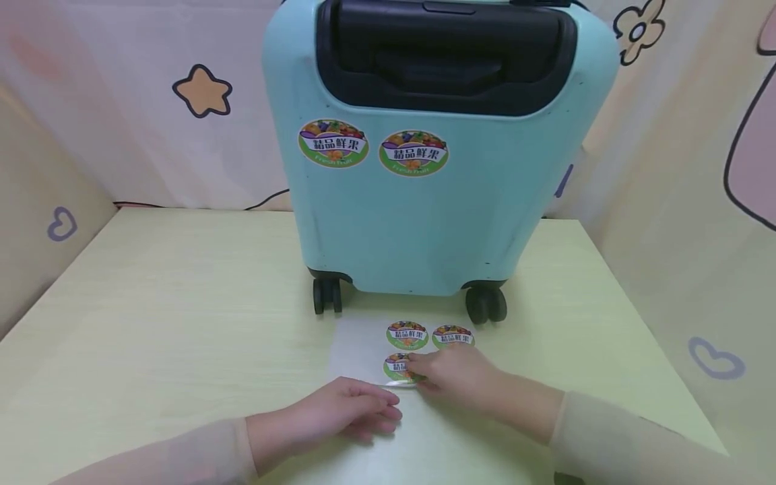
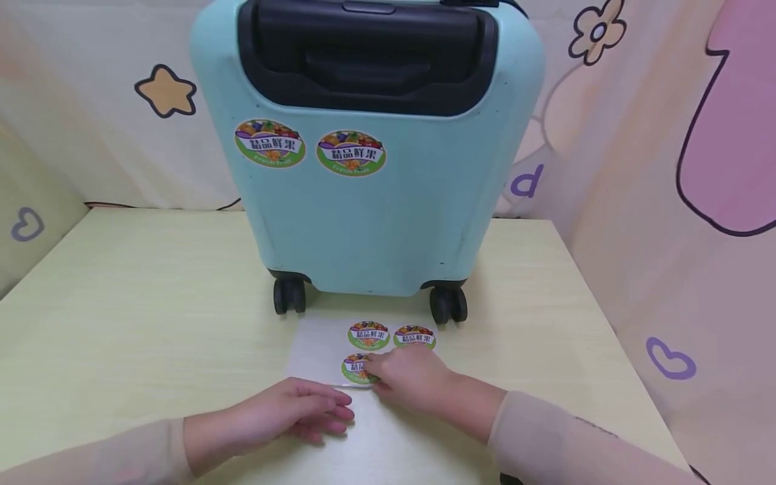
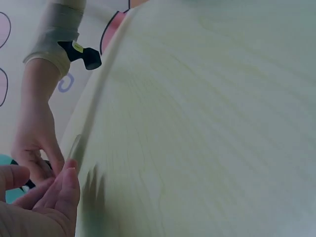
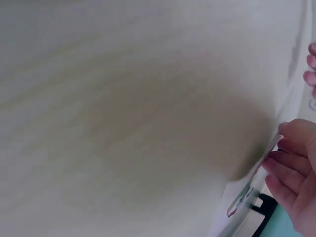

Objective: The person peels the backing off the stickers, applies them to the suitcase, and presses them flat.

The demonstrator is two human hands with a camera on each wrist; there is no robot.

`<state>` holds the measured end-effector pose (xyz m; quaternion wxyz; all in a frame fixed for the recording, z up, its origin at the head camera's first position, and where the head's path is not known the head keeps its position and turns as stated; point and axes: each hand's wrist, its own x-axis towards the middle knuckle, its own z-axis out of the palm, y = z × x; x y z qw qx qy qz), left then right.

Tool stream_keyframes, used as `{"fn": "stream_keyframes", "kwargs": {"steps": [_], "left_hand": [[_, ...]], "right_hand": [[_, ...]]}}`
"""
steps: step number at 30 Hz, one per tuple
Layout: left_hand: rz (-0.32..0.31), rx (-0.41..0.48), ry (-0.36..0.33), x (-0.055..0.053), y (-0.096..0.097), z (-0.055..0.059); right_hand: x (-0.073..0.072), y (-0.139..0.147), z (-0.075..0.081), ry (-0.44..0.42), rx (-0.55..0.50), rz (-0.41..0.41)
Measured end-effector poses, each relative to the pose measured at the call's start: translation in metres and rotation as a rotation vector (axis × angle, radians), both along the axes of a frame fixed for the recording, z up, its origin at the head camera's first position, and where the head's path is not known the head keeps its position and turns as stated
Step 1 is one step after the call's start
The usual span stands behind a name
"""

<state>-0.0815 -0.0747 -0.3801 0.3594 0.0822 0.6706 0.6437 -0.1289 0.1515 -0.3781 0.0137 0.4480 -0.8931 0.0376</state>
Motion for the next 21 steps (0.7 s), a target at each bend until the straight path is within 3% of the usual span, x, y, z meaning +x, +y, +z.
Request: {"fn": "stream_keyframes", "kwargs": {"steps": [6, 14, 17, 21], "left_hand": [[0.16, 0.079, -0.079, -0.002, 0.009, -0.009], [0.381, 0.207, -0.065, -0.009, 0.02, -0.019], [0.409, 0.217, -0.055, -0.011, 0.021, -0.02], [0.386, 0.202, 0.0, -0.012, 0.026, -0.021]], "right_hand": [[-0.005, 0.003, 0.008, -0.039, -0.117, -0.029], [-0.002, -0.002, 0.022, -0.134, -0.172, -0.024], [0.0, -0.005, 0.021, -0.129, -0.219, -0.03], [0.001, -0.009, 0.017, -0.08, -0.279, -0.059]]}}
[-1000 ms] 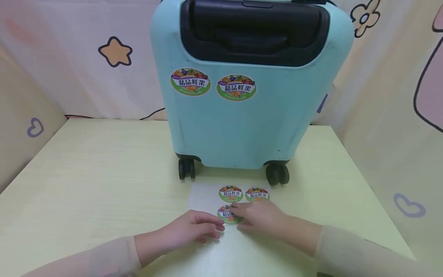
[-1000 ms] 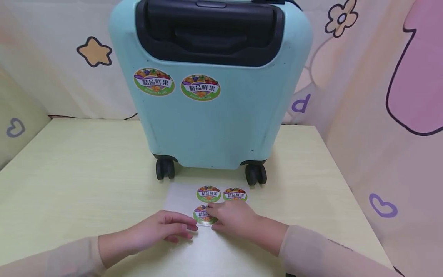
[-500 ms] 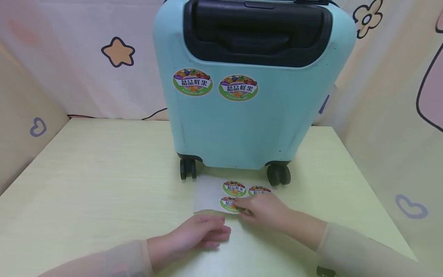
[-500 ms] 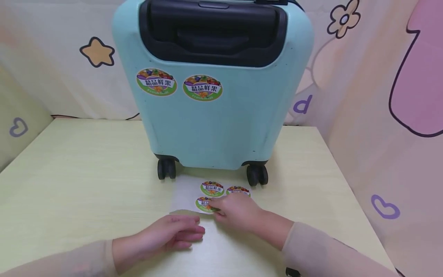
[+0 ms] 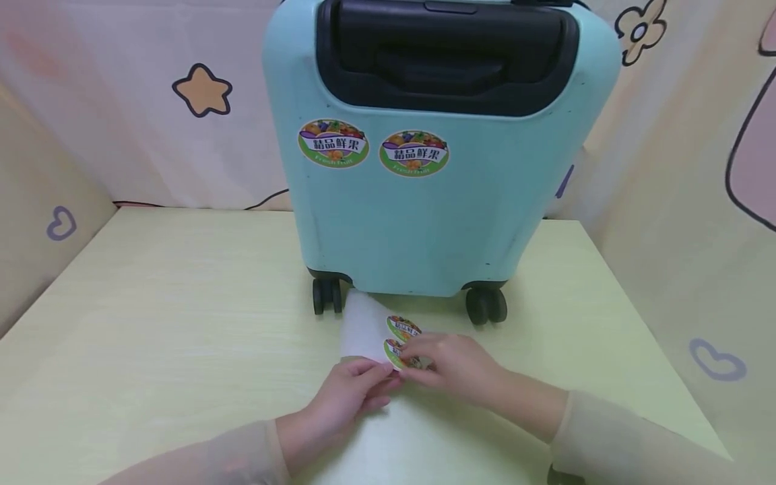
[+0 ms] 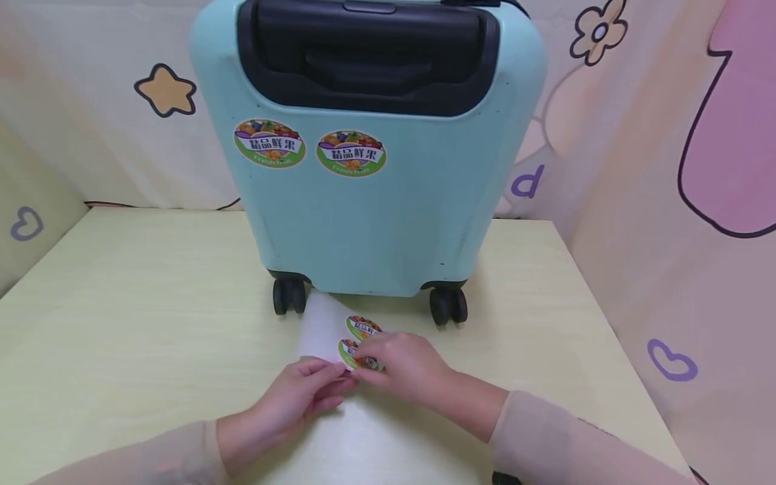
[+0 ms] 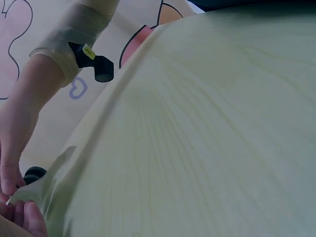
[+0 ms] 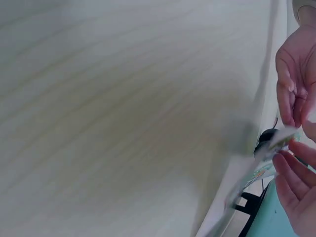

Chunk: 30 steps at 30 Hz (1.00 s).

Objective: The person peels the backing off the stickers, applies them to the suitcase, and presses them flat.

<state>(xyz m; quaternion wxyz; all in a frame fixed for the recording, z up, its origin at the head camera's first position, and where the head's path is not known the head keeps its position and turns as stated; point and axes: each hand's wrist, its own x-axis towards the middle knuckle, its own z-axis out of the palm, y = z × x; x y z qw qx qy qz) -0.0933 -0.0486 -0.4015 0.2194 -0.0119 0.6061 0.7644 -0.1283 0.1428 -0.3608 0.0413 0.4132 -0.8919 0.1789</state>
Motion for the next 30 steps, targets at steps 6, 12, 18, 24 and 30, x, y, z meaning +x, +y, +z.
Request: {"fn": "stream_keyframes", "kwargs": {"steps": [6, 12, 18, 24, 30], "left_hand": [[-0.021, -0.053, 0.061, 0.001, 0.005, -0.001], [-0.03, -0.094, 0.062, 0.001, 0.006, 0.003], [-0.033, -0.095, 0.05, 0.001, 0.006, 0.005], [-0.022, -0.1, 0.012, 0.004, 0.004, 0.003], [0.016, -0.081, -0.072, 0.007, 0.0, 0.001]], "right_hand": [[-0.001, -0.003, 0.0, 0.002, -0.028, -0.02], [0.0, -0.004, 0.003, -0.023, 0.013, -0.027], [-0.002, -0.002, 0.004, -0.034, -0.007, -0.034], [-0.008, 0.008, 0.005, -0.055, -0.085, -0.114], [-0.015, 0.024, 0.014, -0.102, -0.186, -0.289]]}}
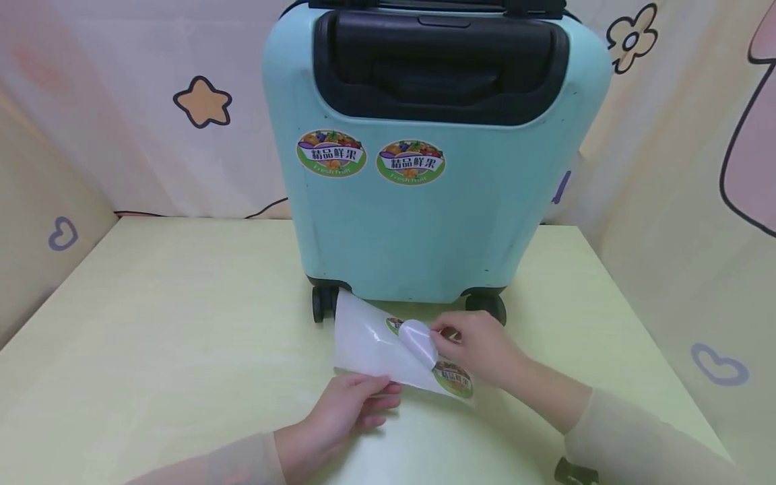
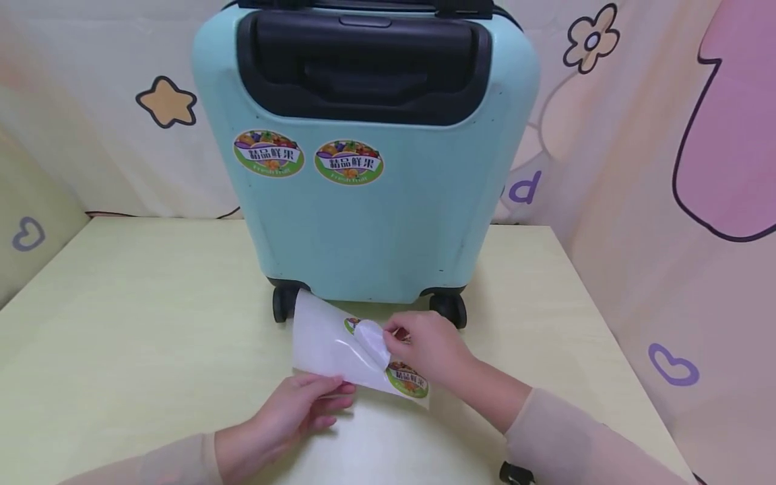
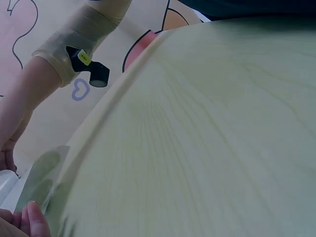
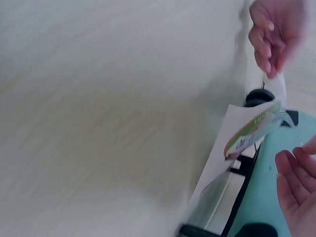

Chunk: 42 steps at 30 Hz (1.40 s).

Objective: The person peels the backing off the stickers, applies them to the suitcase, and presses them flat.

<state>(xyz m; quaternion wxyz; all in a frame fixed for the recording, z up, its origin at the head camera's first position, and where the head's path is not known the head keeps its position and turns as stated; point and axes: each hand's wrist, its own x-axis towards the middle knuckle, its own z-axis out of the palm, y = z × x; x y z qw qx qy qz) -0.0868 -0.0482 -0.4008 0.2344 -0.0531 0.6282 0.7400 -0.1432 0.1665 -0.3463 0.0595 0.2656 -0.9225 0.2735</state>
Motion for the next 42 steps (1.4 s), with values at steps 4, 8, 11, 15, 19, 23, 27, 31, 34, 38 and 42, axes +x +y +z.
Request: {"fn": "stream_keyframes", "kwargs": {"steps": [4, 8, 11, 15, 19, 23, 27, 31, 34, 38, 42], "left_hand": [[0.018, 0.018, -0.038, 0.001, -0.001, -0.001], [-0.046, 0.016, -0.102, 0.002, -0.002, -0.001], [-0.156, 0.009, -0.143, 0.003, -0.004, 0.004], [-0.186, 0.042, -0.091, -0.002, -0.005, 0.023], [-0.078, 0.1, 0.018, -0.013, -0.004, 0.046], [-0.023, 0.096, 0.067, -0.021, -0.001, 0.054], [-0.029, 0.027, 0.152, -0.027, 0.002, 0.057], [-0.03, -0.06, 0.283, -0.033, 0.0, 0.061], [-0.033, -0.1, 0.363, -0.037, -0.003, 0.065], [-0.052, -0.156, 0.457, -0.041, -0.006, 0.07], [-0.081, -0.258, 0.574, -0.048, -0.007, 0.076]], "right_hand": [[-0.002, 0.01, 0.005, -0.023, -0.073, -0.089], [-0.001, 0.014, 0.009, 0.027, -0.108, -0.101], [0.002, 0.013, 0.01, 0.141, -0.083, -0.06], [0.005, 0.005, 0.013, 0.491, -0.034, 0.117], [0.009, -0.007, 0.015, 0.806, 0.018, 0.293], [0.012, -0.015, 0.011, 0.989, 0.072, 0.404], [0.013, -0.015, 0.009, 0.975, 0.063, 0.448], [0.012, -0.006, 0.012, 0.516, -0.085, 0.282], [0.01, 0.001, 0.017, 0.074, -0.257, 0.071], [0.005, 0.006, 0.025, -0.296, -0.437, -0.057], [0.005, 0.008, 0.032, -0.314, -0.454, -0.074]]}}
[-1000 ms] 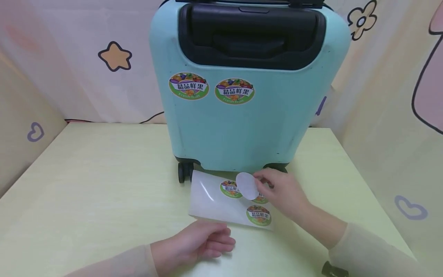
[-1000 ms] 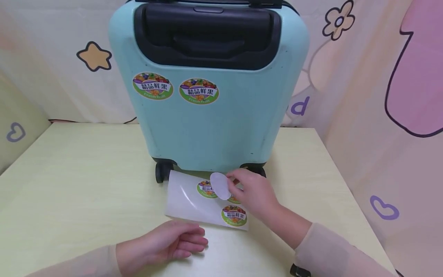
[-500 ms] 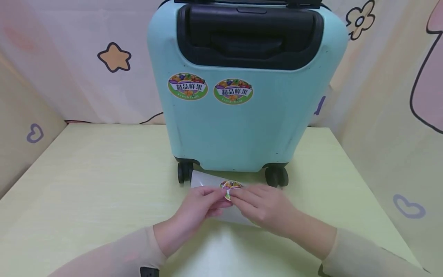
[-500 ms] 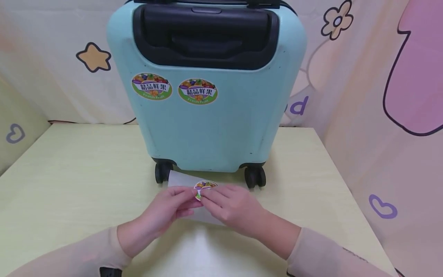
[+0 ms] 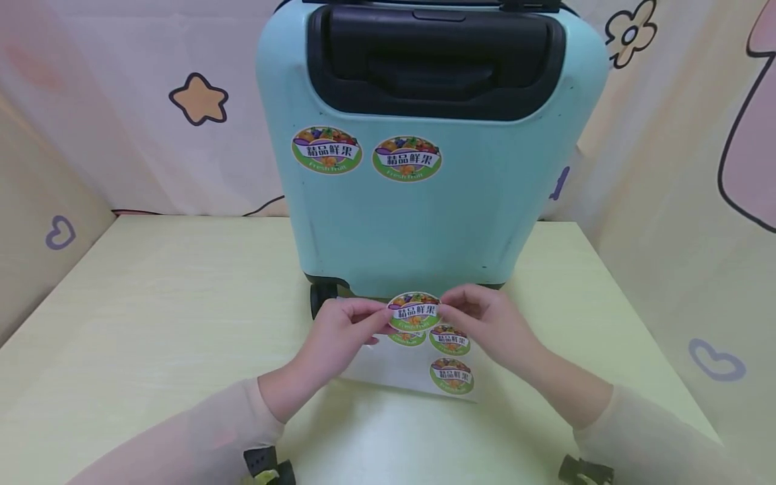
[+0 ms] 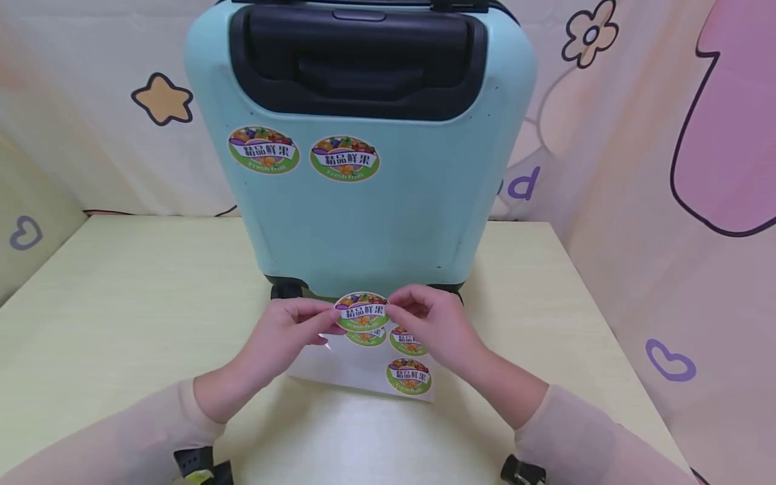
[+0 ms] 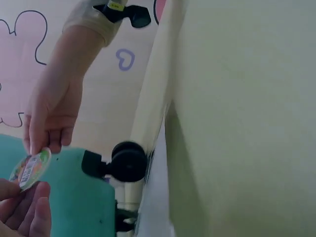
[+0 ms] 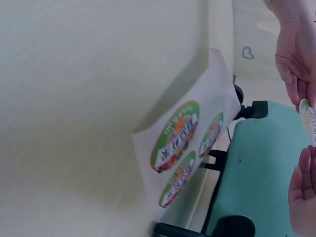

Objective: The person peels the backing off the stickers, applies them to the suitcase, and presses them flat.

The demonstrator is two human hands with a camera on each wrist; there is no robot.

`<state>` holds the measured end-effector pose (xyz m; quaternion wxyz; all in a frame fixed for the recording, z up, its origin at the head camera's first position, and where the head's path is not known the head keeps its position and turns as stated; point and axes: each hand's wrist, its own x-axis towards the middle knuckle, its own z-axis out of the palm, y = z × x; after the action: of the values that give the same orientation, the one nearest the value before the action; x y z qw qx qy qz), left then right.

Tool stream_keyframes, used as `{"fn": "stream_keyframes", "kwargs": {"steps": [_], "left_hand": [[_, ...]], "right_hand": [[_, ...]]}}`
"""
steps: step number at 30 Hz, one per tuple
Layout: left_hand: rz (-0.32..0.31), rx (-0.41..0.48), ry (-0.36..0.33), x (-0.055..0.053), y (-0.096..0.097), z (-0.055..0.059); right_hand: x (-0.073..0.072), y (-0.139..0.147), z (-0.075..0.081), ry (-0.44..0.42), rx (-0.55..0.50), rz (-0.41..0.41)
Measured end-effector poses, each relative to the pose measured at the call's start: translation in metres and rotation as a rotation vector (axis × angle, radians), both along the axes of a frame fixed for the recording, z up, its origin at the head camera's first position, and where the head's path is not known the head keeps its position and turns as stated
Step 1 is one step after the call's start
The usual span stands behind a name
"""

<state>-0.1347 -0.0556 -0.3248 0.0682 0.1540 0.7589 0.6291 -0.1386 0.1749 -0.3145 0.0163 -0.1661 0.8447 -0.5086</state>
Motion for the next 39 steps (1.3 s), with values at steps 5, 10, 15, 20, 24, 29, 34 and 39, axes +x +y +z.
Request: {"fn": "stream_keyframes", "kwargs": {"steps": [5, 10, 15, 20, 24, 29, 34, 39], "left_hand": [[-0.03, -0.146, 0.136, -0.009, -0.001, 0.013], [0.004, -0.203, 0.256, -0.014, -0.004, 0.034], [0.075, -0.268, 0.66, -0.019, -0.004, 0.064], [0.228, -0.397, 1.238, -0.034, 0.006, 0.101], [0.317, -0.497, 1.416, -0.047, 0.015, 0.122], [0.362, -0.672, 1.425, -0.059, 0.024, 0.134], [0.371, -0.796, 1.395, -0.068, 0.03, 0.145], [0.391, -0.848, 1.396, -0.073, 0.036, 0.149]], "right_hand": [[0.0, 0.003, 0.015, 0.176, 0.123, -0.065], [-0.004, 0.013, 0.033, 0.324, 0.139, -0.155], [-0.011, 0.031, 0.058, 0.415, -0.002, -0.237], [-0.017, 0.038, 0.083, 0.501, -0.122, -0.264], [-0.025, 0.039, 0.094, 0.534, -0.128, -0.301], [-0.034, 0.038, 0.102, 0.534, -0.125, -0.334], [-0.038, 0.037, 0.106, 0.547, -0.118, -0.356], [-0.039, 0.036, 0.108, 0.584, -0.1, -0.357]]}}
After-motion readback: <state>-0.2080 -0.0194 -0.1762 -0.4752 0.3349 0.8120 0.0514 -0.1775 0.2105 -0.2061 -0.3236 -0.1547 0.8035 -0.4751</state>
